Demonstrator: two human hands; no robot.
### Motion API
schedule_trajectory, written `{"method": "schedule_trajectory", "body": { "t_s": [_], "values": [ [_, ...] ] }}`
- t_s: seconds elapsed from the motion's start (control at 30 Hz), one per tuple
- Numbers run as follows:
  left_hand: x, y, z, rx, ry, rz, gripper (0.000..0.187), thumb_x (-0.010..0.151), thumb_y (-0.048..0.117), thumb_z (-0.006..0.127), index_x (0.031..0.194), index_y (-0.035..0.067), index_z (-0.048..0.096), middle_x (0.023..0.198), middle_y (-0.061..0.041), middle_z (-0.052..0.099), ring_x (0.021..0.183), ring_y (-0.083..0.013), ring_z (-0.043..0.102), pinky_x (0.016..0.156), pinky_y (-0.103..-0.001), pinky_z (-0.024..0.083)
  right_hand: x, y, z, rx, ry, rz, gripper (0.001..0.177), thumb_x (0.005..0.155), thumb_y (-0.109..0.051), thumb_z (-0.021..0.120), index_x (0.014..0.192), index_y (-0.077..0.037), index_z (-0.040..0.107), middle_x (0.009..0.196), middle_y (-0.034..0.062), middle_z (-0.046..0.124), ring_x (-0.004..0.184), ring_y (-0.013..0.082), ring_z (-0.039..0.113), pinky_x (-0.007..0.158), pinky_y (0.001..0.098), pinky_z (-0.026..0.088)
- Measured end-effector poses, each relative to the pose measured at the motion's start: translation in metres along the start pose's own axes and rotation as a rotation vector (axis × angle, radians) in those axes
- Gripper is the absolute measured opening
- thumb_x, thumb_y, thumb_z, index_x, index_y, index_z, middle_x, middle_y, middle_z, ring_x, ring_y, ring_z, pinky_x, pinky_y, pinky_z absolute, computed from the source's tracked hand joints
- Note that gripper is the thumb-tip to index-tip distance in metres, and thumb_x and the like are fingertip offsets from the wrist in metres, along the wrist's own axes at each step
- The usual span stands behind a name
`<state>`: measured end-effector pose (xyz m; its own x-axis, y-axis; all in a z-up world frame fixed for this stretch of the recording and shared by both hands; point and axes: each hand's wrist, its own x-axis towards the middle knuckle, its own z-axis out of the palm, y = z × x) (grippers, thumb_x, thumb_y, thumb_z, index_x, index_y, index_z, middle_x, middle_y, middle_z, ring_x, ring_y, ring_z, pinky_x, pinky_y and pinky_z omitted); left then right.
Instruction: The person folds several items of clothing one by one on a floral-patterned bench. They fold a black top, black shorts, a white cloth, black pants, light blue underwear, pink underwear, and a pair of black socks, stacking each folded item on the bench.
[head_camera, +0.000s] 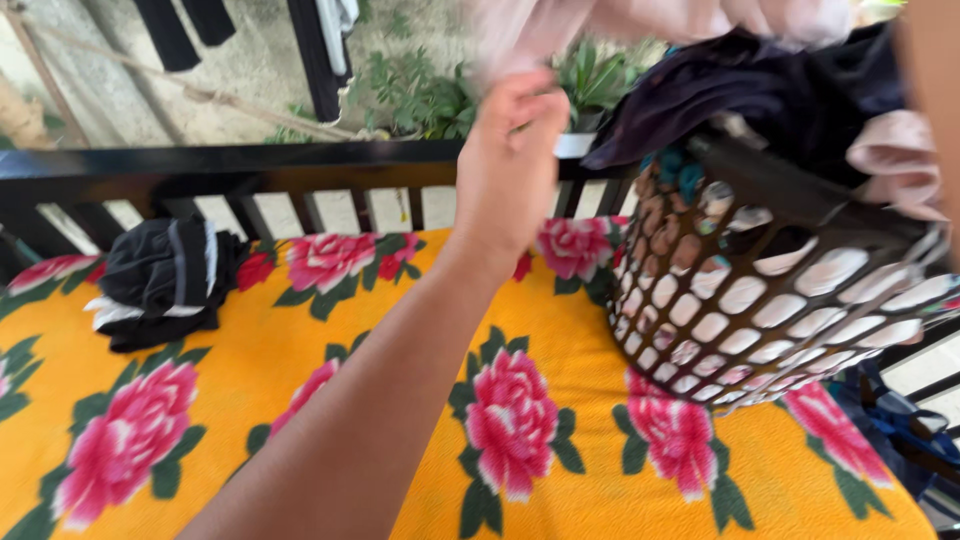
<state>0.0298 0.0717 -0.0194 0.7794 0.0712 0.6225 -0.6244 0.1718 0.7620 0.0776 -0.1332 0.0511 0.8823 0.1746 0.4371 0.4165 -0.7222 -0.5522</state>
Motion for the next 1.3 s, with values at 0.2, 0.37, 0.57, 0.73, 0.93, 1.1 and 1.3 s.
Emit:
{"method": "schedule_trajectory", "body": {
  "t_s": [0.2, 0.37, 0.57, 0.73, 0.93, 1.1, 1.3],
  "values": [
    [-0.029, -0.042, -0.051, -0.314, -0.172, -0.875, 0.069, 0.087, 0.064, 0.053, 0.133, 0.014, 0.060, 0.131, -0.010, 0.062, 0.109, -0.0255, 0.063, 0.077, -0.046, 0.057, -0.042, 0.026, 0.068, -0.019, 0.085, -0.159, 0.028, 0.100, -0.015, 0.060, 0.125, -0.013, 0.071, 0.099, 0.0066, 0.077, 0.082, 0.0194, 0.071, 0.076, 0.0378, 0.058],
    [-0.090, -0.093, -0.056, 0.198, -0.601, -1.219, 0.050, 0.090, 0.048, 0.062, 0.125, 0.016, 0.073, 0.140, -0.002, 0.062, 0.121, -0.0238, 0.057, 0.093, -0.049, 0.052, -0.138, 0.098, 0.151, -0.391, -0.232, 0.272, 0.035, 0.082, -0.028, 0.078, 0.116, -0.023, 0.076, 0.092, 0.0095, 0.072, 0.072, 0.0235, 0.071, 0.069, 0.0380, 0.058],
    [-0.132, -0.130, -0.079, 0.194, -0.562, -1.240, 0.037, 0.090, 0.028, 0.062, 0.125, 0.021, 0.071, 0.127, -0.001, 0.073, 0.105, -0.0217, 0.067, 0.094, -0.045, 0.052, -0.193, 0.112, 0.147, -0.135, -0.310, 0.574, 0.026, 0.083, -0.023, 0.080, 0.108, -0.028, 0.083, 0.083, -0.0005, 0.080, 0.062, 0.0101, 0.063, 0.061, 0.0302, 0.053],
    [-0.095, -0.130, -0.086, 0.061, -0.474, -0.572, 0.043, 0.092, 0.018, 0.065, 0.134, 0.007, 0.062, 0.130, -0.001, 0.068, 0.122, -0.0107, 0.064, 0.105, -0.031, 0.049, -0.139, 0.063, 0.097, 0.207, -0.282, 0.486, 0.025, 0.085, 0.000, 0.070, 0.102, -0.013, 0.083, 0.089, 0.0023, 0.078, 0.062, 0.0119, 0.055, 0.056, 0.0307, 0.044],
    [-0.056, -0.087, -0.109, 0.048, -0.627, -0.378, 0.043, 0.085, 0.015, 0.072, 0.126, 0.003, 0.069, 0.111, -0.007, 0.075, 0.107, -0.0161, 0.069, 0.100, -0.032, 0.051, -0.085, -0.002, 0.086, 0.687, -0.323, 0.088, 0.025, 0.090, 0.011, 0.064, 0.106, -0.008, 0.061, 0.101, 0.0037, 0.071, 0.092, 0.0126, 0.068, 0.082, 0.0272, 0.055],
    [-0.058, -0.066, -0.164, -0.025, -0.445, -0.644, 0.028, 0.093, 0.023, 0.071, 0.113, 0.002, 0.073, 0.107, -0.005, 0.073, 0.102, -0.0157, 0.066, 0.090, -0.031, 0.050, -0.077, -0.037, 0.137, 0.759, -0.312, 0.156, 0.044, 0.088, 0.011, 0.063, 0.123, -0.013, 0.053, 0.103, 0.0021, 0.070, 0.089, 0.0117, 0.067, 0.069, 0.0274, 0.051],
    [-0.070, -0.069, -0.228, 0.027, -0.008, -0.925, 0.029, 0.093, 0.027, 0.053, 0.116, 0.015, 0.067, 0.105, -0.001, 0.074, 0.094, -0.0137, 0.069, 0.082, -0.034, 0.053, -0.076, -0.080, 0.199, 0.791, -0.394, 0.030, 0.031, 0.089, 0.015, 0.061, 0.112, -0.005, 0.066, 0.101, 0.0034, 0.067, 0.093, 0.0133, 0.068, 0.082, 0.0309, 0.060]
  ]
}}
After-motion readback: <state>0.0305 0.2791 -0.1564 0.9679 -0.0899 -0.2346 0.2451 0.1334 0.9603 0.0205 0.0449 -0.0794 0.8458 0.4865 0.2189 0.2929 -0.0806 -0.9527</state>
